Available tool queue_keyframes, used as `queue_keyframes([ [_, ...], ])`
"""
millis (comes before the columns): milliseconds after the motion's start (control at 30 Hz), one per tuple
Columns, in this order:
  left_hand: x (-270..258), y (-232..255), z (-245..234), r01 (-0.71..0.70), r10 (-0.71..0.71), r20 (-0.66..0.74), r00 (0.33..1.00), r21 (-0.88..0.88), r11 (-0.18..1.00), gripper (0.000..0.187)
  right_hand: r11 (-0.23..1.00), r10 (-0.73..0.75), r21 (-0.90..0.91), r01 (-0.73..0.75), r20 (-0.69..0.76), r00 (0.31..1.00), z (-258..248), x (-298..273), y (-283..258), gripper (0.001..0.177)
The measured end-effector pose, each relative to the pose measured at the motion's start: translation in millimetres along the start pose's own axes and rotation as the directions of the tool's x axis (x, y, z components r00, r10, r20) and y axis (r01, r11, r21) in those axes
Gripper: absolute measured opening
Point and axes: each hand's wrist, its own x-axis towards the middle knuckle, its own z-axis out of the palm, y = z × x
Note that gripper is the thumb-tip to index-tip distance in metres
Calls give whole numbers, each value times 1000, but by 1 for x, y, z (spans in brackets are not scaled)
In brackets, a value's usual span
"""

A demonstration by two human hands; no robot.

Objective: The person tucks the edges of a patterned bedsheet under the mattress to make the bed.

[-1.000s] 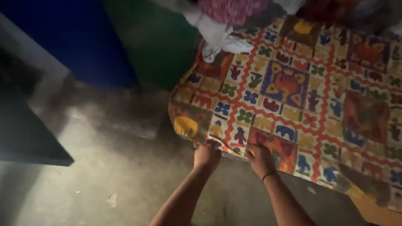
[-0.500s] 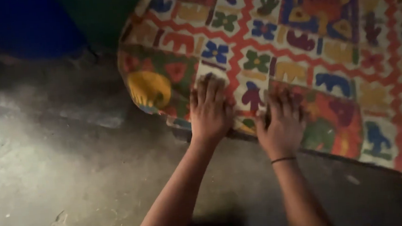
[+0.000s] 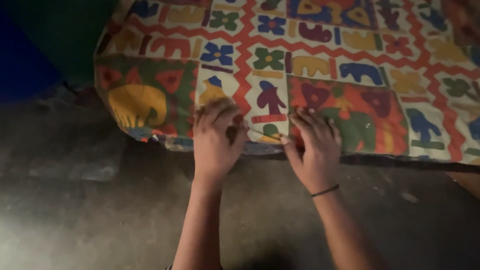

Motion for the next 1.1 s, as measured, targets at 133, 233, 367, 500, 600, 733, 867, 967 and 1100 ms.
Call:
queue_keyframes([
  [133, -4, -5, -6, -81, 80, -18, 997, -43, 996, 28, 999, -35, 25, 37, -58, 998, -1, 5, -5, 59],
  [233, -5, -12, -12, -80, 84, 20, 996, -163, 983, 28, 996, -44, 75, 51, -97, 994, 5, 1, 2, 47],
  [367, -12, -11, -25, 6, 12, 74, 997, -237, 972, 28, 991, -75, 106, 84, -83, 994, 1, -3, 7, 32],
  [500, -11, -12, -40, -69, 71, 47, 996, -35, 997, 29, 984, -111, 131, 116, -51, 993, -2, -2, 10, 18],
  [600, -16, -18, -38, -49, 48, 36, 998, 36, 998, 30, 973, -87, 212, 93, -35, 996, -6, -1, 9, 14],
  [733, -18, -20, -37, -13, 9, 63, 998, 58, 998, 33, 982, -91, 160, 99, -54, 994, -6, -1, 5, 15],
  [867, -19, -20, -35, 5, -10, 47, 999, 95, 995, 31, 976, -93, 193, 102, -58, 994, -4, -4, 9, 14],
  [967, -21, -19, -34, 24, -28, 23, 999, 145, 989, 23, 982, -90, 160, 98, -55, 994, -2, -7, 8, 12],
  [1100, -22, -17, -38, 55, -58, 6, 998, 258, 964, 14, 996, -38, 78, 41, -31, 999, 3, -8, 7, 12],
])
